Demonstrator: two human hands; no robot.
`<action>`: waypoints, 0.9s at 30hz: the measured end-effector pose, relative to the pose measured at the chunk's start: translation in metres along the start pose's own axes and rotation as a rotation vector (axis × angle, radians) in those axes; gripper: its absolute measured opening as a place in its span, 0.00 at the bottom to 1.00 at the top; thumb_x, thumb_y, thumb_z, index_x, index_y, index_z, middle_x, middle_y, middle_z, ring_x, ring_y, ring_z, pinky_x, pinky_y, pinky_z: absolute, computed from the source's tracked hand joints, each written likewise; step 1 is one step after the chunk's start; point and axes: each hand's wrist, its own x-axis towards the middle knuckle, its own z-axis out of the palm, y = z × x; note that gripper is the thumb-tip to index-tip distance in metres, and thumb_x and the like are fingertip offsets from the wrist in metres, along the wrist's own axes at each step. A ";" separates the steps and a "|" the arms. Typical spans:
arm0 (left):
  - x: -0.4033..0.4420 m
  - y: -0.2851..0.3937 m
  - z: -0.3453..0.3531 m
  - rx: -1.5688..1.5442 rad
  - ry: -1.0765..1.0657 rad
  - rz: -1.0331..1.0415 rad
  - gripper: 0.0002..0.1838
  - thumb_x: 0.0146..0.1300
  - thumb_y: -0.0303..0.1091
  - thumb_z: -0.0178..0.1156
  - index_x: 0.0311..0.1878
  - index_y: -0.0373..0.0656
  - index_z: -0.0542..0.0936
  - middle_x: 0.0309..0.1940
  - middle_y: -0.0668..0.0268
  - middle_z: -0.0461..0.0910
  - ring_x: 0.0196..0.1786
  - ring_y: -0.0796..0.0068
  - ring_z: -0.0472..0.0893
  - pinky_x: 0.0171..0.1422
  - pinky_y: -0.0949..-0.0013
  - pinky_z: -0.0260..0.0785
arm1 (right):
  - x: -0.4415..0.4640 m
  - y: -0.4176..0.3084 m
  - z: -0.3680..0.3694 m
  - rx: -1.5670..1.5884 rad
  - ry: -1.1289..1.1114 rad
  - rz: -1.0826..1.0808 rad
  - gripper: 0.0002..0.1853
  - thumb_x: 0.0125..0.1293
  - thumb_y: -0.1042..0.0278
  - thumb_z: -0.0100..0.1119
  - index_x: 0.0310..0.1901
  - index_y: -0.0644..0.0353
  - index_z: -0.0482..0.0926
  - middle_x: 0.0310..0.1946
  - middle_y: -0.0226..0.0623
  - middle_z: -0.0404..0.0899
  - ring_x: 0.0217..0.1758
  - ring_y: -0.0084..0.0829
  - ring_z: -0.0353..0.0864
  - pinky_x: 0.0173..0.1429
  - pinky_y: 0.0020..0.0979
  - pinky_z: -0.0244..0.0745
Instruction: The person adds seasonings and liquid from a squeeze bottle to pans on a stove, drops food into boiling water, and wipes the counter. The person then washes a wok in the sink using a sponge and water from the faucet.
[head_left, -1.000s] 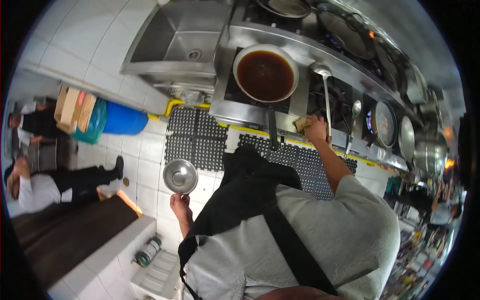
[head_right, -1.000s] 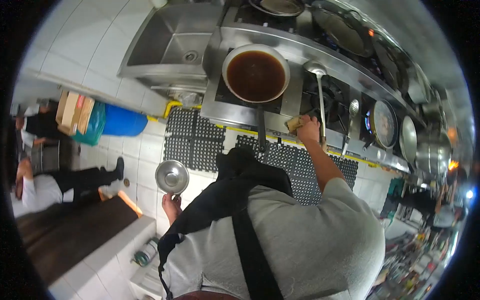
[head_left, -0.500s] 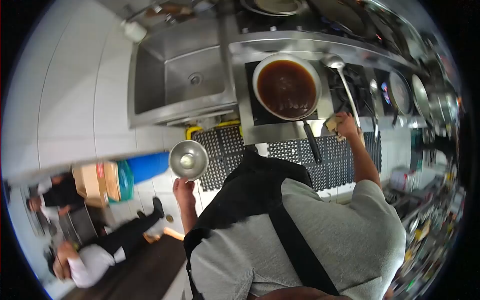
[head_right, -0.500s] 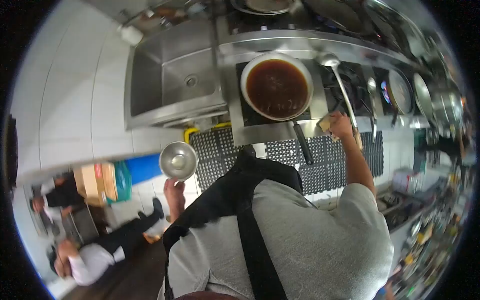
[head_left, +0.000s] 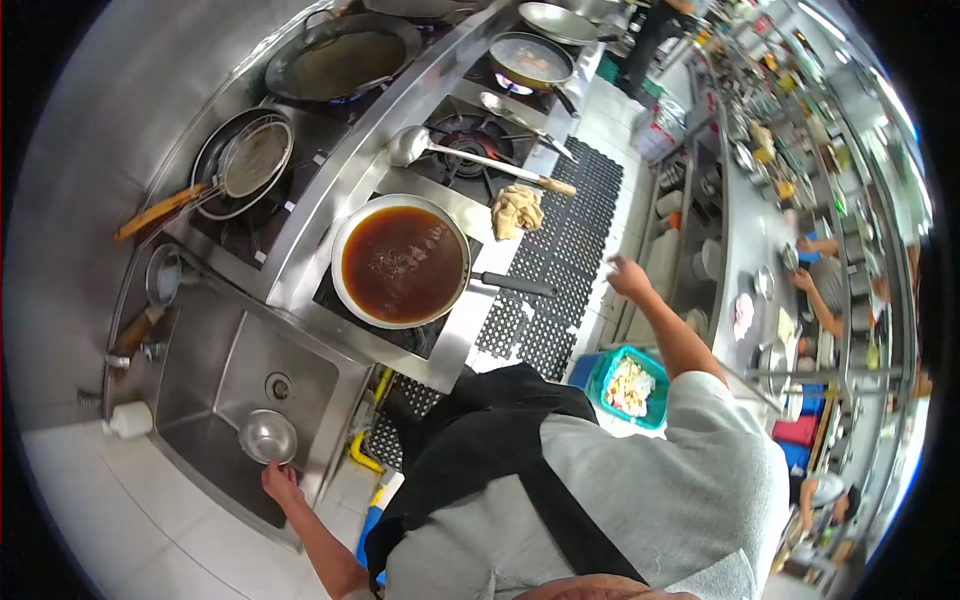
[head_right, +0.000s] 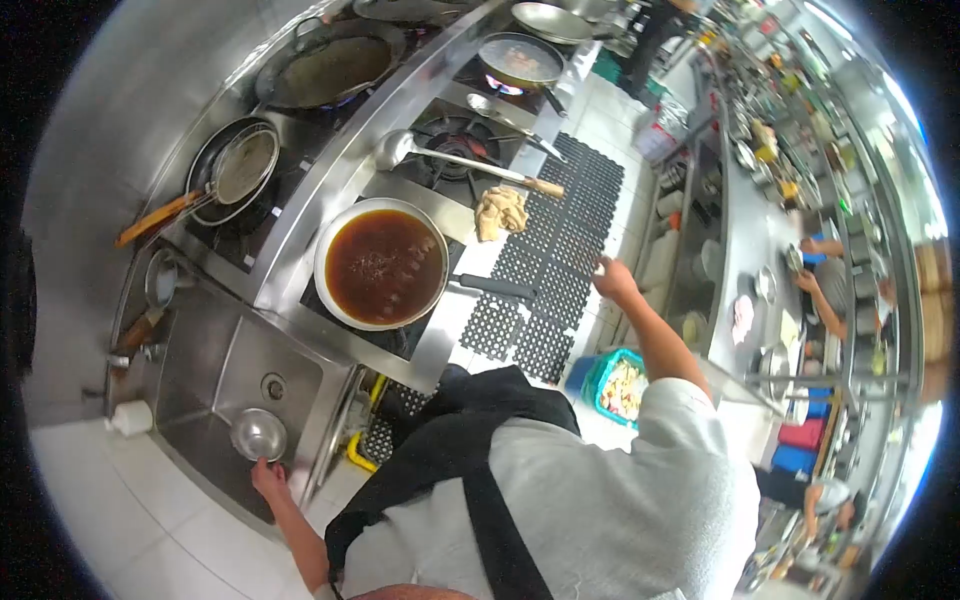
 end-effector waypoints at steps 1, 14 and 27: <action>0.046 -0.017 -0.007 0.193 -0.087 -0.059 0.14 0.61 0.34 0.66 0.46 0.39 0.76 0.41 0.60 0.80 0.34 0.68 0.80 0.31 0.70 0.69 | -0.045 0.009 -0.004 -0.006 -0.073 0.129 0.24 0.58 0.61 0.62 0.57 0.55 0.82 0.54 0.51 0.84 0.60 0.52 0.81 0.66 0.43 0.76; 0.198 -0.098 -0.016 1.557 -1.268 0.530 0.25 0.63 0.33 0.68 0.63 0.36 0.77 0.48 0.54 0.81 0.41 0.56 0.81 0.46 0.56 0.78 | -0.479 0.060 0.078 0.331 -0.591 1.352 0.20 0.64 0.58 0.68 0.56 0.51 0.82 0.47 0.38 0.79 0.51 0.39 0.79 0.50 0.50 0.83; 0.111 -0.004 0.067 0.460 -0.253 0.204 0.21 0.72 0.39 0.61 0.64 0.41 0.76 0.48 0.62 0.83 0.37 0.71 0.82 0.36 0.71 0.69 | -0.445 0.099 0.090 0.710 -0.433 0.955 0.24 0.61 0.55 0.62 0.57 0.55 0.81 0.54 0.42 0.81 0.54 0.43 0.84 0.50 0.47 0.85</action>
